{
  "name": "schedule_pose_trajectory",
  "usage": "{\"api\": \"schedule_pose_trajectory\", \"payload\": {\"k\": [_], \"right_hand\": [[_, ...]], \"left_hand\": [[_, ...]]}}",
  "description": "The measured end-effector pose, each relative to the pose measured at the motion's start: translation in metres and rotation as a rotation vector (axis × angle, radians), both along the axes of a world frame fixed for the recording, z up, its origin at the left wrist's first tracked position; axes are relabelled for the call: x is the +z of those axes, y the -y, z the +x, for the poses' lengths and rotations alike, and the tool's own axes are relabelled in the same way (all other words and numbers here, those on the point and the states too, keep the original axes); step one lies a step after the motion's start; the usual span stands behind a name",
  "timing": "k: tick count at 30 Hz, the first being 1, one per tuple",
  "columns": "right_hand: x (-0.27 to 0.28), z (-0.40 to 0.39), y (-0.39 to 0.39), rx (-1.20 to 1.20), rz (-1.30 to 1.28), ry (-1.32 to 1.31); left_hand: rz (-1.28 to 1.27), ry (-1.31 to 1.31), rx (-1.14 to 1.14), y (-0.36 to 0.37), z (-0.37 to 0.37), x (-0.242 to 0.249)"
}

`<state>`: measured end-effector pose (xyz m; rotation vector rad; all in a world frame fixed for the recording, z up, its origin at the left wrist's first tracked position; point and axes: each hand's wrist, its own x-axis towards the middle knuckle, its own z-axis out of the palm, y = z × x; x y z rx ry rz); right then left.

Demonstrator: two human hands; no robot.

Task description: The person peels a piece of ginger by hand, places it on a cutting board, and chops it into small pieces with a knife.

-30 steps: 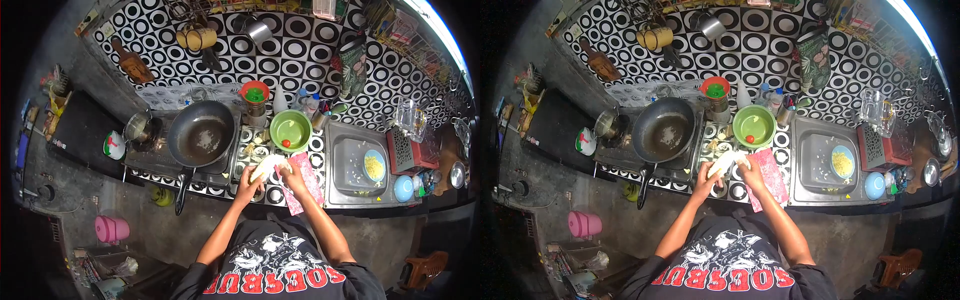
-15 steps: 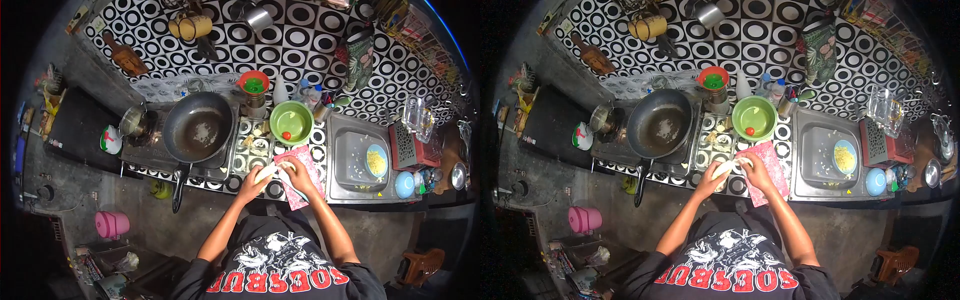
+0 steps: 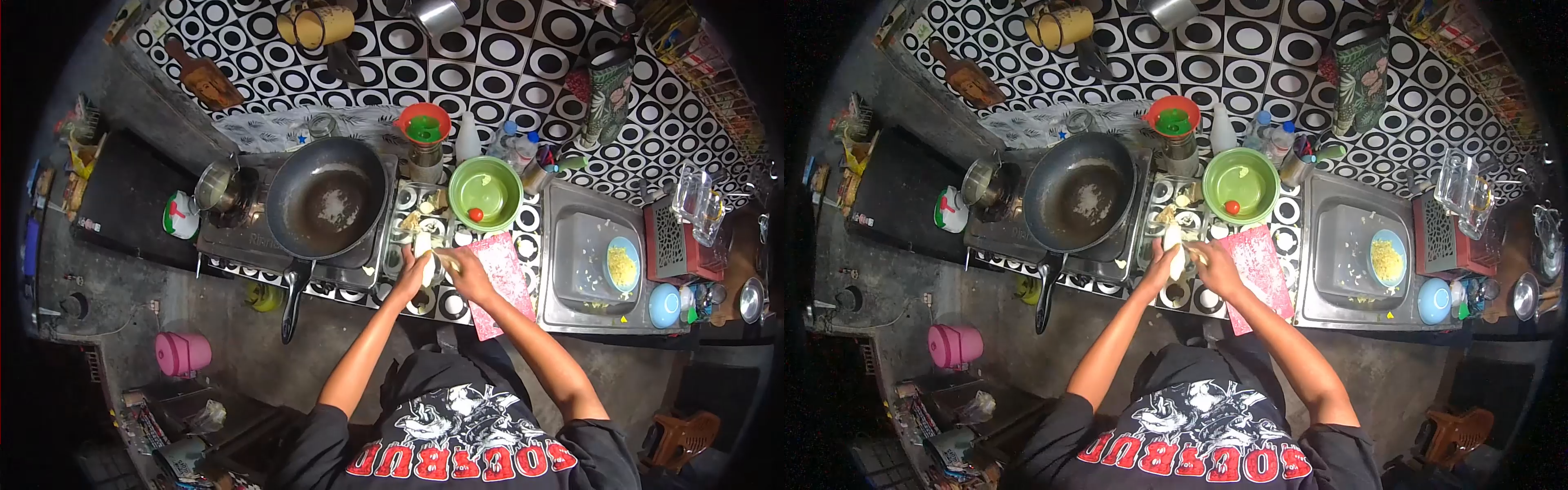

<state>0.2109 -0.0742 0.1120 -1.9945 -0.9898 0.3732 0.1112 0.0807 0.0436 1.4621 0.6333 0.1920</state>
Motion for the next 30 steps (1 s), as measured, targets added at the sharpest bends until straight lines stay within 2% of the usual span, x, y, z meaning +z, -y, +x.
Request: {"api": "schedule_pose_trajectory", "payload": {"k": [2,3,4,5,8,11,12,13,14,16,17,18,20,22,24,25,26,28,29,30], "right_hand": [[-0.024,0.011,-0.026,-0.023,-0.043,-0.014],[-0.029,0.016,-0.04,-0.056,-0.091,-0.023],[-0.033,0.022,-0.051,-0.087,-0.139,-0.033],[-0.038,0.03,-0.061,-0.099,-0.122,-0.021],[-0.044,0.055,-0.08,-0.086,-0.061,0.0],[-0.033,0.057,-0.076,-0.151,-0.076,-0.035],[-0.036,0.056,-0.073,-0.113,0.038,-0.007],[-0.038,0.055,-0.07,-0.075,0.152,0.023],[-0.041,0.05,-0.066,-0.073,0.15,0.018],[-0.038,0.043,-0.059,-0.003,-0.036,-0.14],[-0.023,0.037,-0.057,0.041,-0.204,-0.15],[-0.038,0.031,-0.054,0.071,-0.206,0.007],[-0.033,0.018,-0.053,0.063,-0.396,-0.037],[-0.026,0.005,-0.052,0.011,-0.361,0.065],[-0.029,-0.008,-0.049,-0.034,-0.331,0.162],[-0.034,-0.012,-0.049,-0.026,-0.366,0.364],[-0.04,-0.017,-0.049,-0.017,-0.4,0.567],[-0.05,-0.024,-0.047,-0.036,-0.36,0.579],[-0.052,-0.027,-0.043,0.05,-0.439,0.553],[-0.055,-0.03,-0.039,0.135,-0.515,0.529]], "left_hand": [[-0.096,-0.027,0.025,0.001,0.018,0.03],[0.06,-0.138,0.012,-0.015,0.035,-0.025],[-0.003,-0.127,-0.023,-0.02,0.043,-0.004],[0.0,-0.117,0.02,-0.03,0.057,-0.011],[-0.012,-0.083,0.112,-0.054,0.09,-0.073],[-0.152,0.07,0.096,-0.043,0.072,-0.024],[-0.219,0.148,0.087,-0.042,0.067,-0.023],[-0.113,0.182,0.131,-0.04,0.063,-0.026],[-0.114,0.178,0.134,-0.04,0.052,-0.027],[-0.365,-0.117,-0.082,-0.045,0.031,0.013],[-0.47,-0.133,0.04,-0.04,0.028,0.018],[-0.471,-0.14,0.038,-0.037,0.021,0.013],[-0.248,-0.072,0.099,-0.035,0.015,-0.008],[-0.27,-0.033,0.126,-0.039,0.016,-0.027],[0.205,0.022,0.236,-0.034,0.013,-0.03],[0.642,0.005,0.188,-0.036,0.01,-0.03],[0.64,0.004,0.185,-0.034,0.006,-0.03],[1.069,0.084,0.138,-0.025,-0.002,-0.01],[0.953,0.005,0.013,-0.027,-0.008,-0.01],[0.955,0.008,0.014,-0.027,-0.014,-0.016]]}}
